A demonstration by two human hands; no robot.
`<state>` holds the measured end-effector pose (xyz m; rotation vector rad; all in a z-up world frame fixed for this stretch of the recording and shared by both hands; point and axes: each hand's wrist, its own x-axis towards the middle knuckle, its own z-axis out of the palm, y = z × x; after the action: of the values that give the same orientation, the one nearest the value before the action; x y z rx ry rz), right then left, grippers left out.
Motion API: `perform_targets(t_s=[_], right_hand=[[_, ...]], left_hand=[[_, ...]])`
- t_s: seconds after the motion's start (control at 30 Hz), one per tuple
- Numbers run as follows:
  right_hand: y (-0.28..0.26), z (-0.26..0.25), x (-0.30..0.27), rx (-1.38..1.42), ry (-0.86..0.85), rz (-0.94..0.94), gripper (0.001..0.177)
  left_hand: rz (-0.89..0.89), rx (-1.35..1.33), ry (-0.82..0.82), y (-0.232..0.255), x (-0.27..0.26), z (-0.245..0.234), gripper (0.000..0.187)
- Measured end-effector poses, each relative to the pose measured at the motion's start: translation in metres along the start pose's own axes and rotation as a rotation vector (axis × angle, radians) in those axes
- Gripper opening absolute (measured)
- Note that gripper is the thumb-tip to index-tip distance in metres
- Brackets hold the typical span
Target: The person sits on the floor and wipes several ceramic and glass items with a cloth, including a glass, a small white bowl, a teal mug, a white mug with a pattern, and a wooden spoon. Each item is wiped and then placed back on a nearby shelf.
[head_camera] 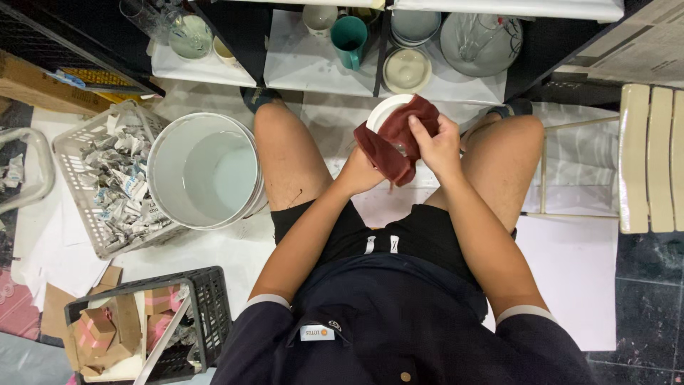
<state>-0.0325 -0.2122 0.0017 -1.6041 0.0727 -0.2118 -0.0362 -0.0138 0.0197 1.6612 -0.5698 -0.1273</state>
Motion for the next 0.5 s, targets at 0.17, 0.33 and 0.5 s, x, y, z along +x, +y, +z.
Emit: perform_targets(t_s=[0.17, 0.33, 0.5], right_hand=[[0.004, 0.003, -0.006, -0.31, -0.041, -0.025, 0.031], [0.003, 0.011, -0.004, 0.044, -0.094, -0.074, 0.026], [-0.003, -0.001, 0.001, 0.106, -0.253, -0.036, 0.024]], left_hand=[[-0.091, -0.106, 0.182, -0.006, 0.006, -0.001, 0.039], [-0.327, -0.277, 0.166, -0.035, 0.006, -0.002, 0.033], [-0.229, -0.205, -0.029, -0.025, 0.004, -0.009, 0.037]])
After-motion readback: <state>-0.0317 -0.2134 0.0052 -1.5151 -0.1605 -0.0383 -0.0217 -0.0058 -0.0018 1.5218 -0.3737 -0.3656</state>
